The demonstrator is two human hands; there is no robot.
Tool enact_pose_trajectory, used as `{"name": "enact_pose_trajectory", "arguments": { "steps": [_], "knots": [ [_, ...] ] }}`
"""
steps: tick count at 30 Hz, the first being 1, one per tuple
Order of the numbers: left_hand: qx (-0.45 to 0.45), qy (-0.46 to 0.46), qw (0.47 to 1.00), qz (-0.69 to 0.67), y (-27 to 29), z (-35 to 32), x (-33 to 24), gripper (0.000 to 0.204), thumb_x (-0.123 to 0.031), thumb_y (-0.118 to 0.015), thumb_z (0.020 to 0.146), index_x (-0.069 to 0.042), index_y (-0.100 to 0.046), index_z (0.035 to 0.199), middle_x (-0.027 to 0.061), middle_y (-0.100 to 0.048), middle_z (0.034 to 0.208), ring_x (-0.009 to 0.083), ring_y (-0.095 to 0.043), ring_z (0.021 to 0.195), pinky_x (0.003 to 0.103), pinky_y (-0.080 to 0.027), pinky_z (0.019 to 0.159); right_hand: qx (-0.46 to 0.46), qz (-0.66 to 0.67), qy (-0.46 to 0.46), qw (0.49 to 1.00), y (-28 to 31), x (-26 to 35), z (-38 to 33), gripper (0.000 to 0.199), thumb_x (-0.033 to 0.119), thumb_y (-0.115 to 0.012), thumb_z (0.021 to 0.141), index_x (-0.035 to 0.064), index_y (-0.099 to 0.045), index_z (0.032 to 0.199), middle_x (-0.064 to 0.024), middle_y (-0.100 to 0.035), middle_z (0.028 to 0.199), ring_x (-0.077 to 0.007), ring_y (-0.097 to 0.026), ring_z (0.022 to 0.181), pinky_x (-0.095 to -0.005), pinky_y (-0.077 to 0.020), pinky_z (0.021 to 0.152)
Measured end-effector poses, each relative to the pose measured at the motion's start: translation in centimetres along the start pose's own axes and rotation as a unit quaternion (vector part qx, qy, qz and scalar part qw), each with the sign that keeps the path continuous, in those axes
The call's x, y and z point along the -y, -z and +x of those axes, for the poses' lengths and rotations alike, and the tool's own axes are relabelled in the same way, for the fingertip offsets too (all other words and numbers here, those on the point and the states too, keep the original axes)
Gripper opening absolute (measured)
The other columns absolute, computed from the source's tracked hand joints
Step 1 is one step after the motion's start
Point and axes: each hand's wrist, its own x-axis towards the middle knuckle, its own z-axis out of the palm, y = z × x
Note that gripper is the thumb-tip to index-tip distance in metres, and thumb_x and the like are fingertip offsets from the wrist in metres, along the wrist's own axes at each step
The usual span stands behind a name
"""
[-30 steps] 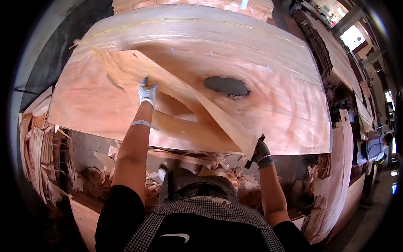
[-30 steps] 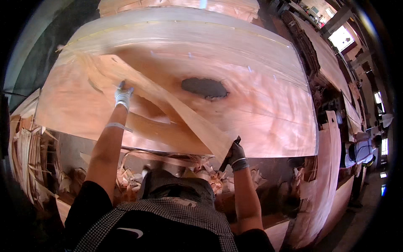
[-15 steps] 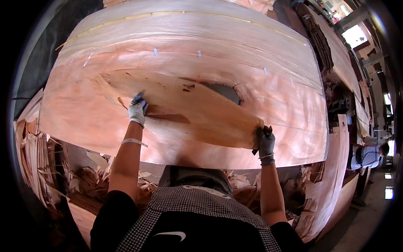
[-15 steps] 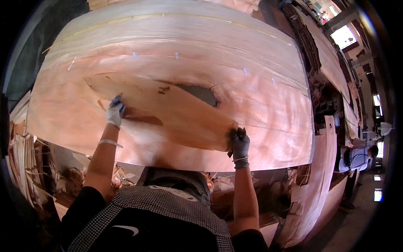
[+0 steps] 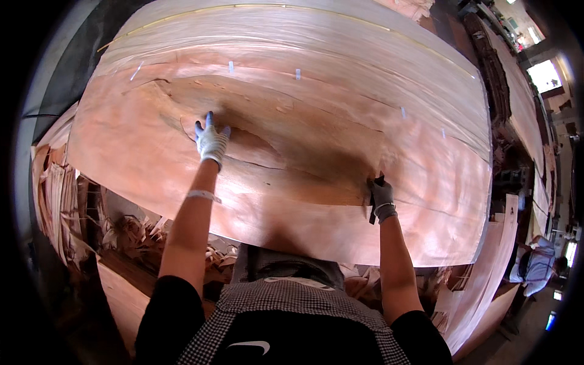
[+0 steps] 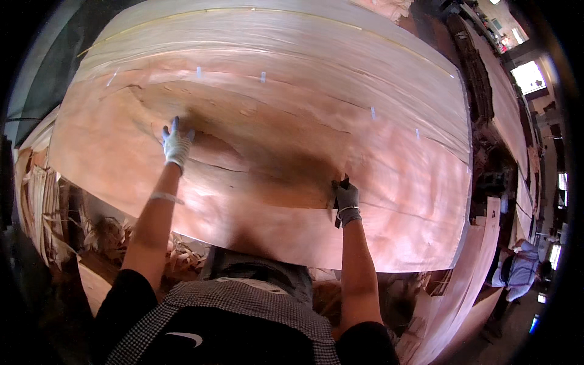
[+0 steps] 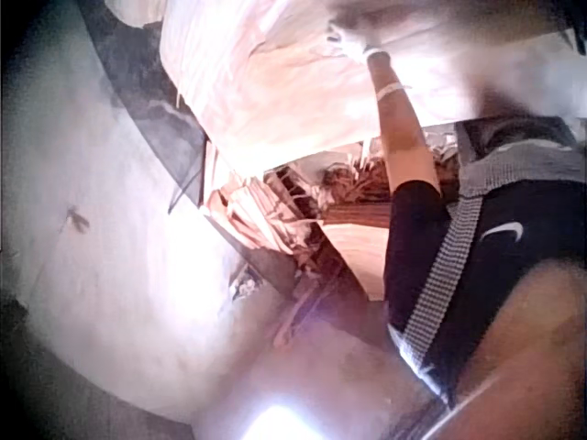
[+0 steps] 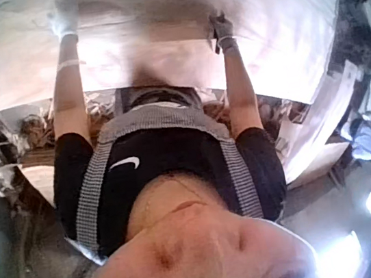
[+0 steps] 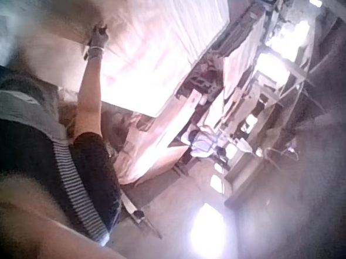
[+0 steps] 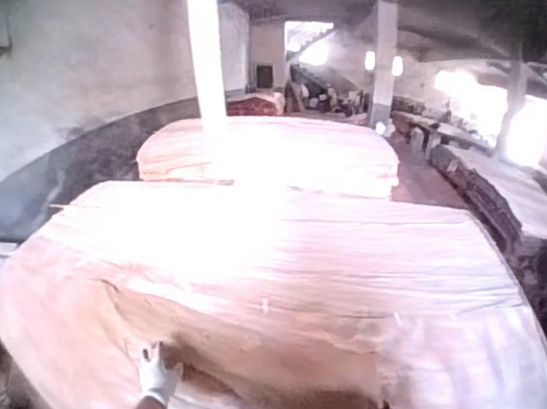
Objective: The person prepares wood veneer sheets by measuring a large stack with a long stick, removing damaged top layers, and using a knife to trim specific sections of the sheets.
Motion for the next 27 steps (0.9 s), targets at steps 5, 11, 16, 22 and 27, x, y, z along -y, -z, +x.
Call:
{"name": "enact_pose_trajectory", "arguments": {
  "steps": [5, 11, 16, 22, 27],
  "knots": [
    [0.165, -0.252, 0.946, 0.116, 0.1, -9.9, -12.3, 0.061, -0.037, -0.057, 0.077, -0.011, -0.041, 0.130, 0.0176, -0.031, 0.139, 0.0338, -0.026, 0.129, 0.049, -0.020, 0.105, 0.030, -0.082, -0.060, 0.994, 0.9, 1.6, -0.6, 0.023, 0.022, -0.057, 0.082, -0.0003, -0.063, 0.081, -0.0067, -0.056, 0.057, -0.0165, -0.052, 0.041, -0.0342, -0.0427, 0.038],
    [0.175, -0.438, 0.882, 0.018, -3.3, -16.6, -16.6, 0.056, -0.038, -0.057, 0.076, -0.010, -0.048, 0.124, 0.0143, -0.036, 0.136, 0.0326, -0.028, 0.128, 0.049, -0.017, 0.107, -0.075, -0.241, 0.125, 0.960, 5.6, 0.9, 0.0, 0.017, 0.020, -0.050, 0.085, 0.0047, -0.057, 0.083, -0.0196, -0.062, 0.075, -0.0404, -0.059, 0.076, -0.0453, -0.0454, 0.062],
    [0.170, -0.423, 0.890, -0.008, -2.3, -17.8, -17.1, 0.057, -0.037, -0.060, 0.072, -0.006, -0.051, 0.119, 0.0157, -0.043, 0.129, 0.0331, -0.034, 0.124, 0.048, -0.020, 0.106, 0.067, -0.280, 0.242, 0.927, 0.3, 8.9, -2.1, 0.029, 0.034, -0.058, 0.083, 0.0048, -0.059, 0.087, -0.0191, -0.063, 0.078, -0.0374, -0.060, 0.077, -0.0441, -0.0462, 0.063],
    [0.140, -0.391, 0.905, 0.091, -4.7, -9.3, -13.9, 0.027, -0.023, -0.058, 0.075, -0.009, -0.062, 0.097, 0.0135, -0.057, 0.107, 0.0287, -0.051, 0.104, 0.041, -0.036, 0.095, 0.187, -0.214, 0.095, 0.954, -7.0, 9.2, 0.1, 0.036, 0.034, -0.055, 0.082, 0.0111, -0.058, 0.111, -0.0204, -0.063, 0.087, -0.0376, -0.060, 0.085, -0.0435, -0.0469, 0.071],
    [-0.069, -0.238, 0.969, 0.008, -1.9, 0.0, -2.3, 0.040, -0.015, -0.055, 0.079, -0.011, -0.054, 0.118, 0.0082, -0.051, 0.124, 0.0282, -0.045, 0.114, 0.039, -0.035, 0.098, 0.083, -0.265, 0.286, 0.917, -7.5, 6.4, 0.9, 0.029, 0.027, -0.054, 0.083, 0.0007, -0.059, 0.094, -0.0155, -0.062, 0.067, -0.0241, -0.060, 0.052, -0.0363, -0.0462, 0.050]
  ]
}}
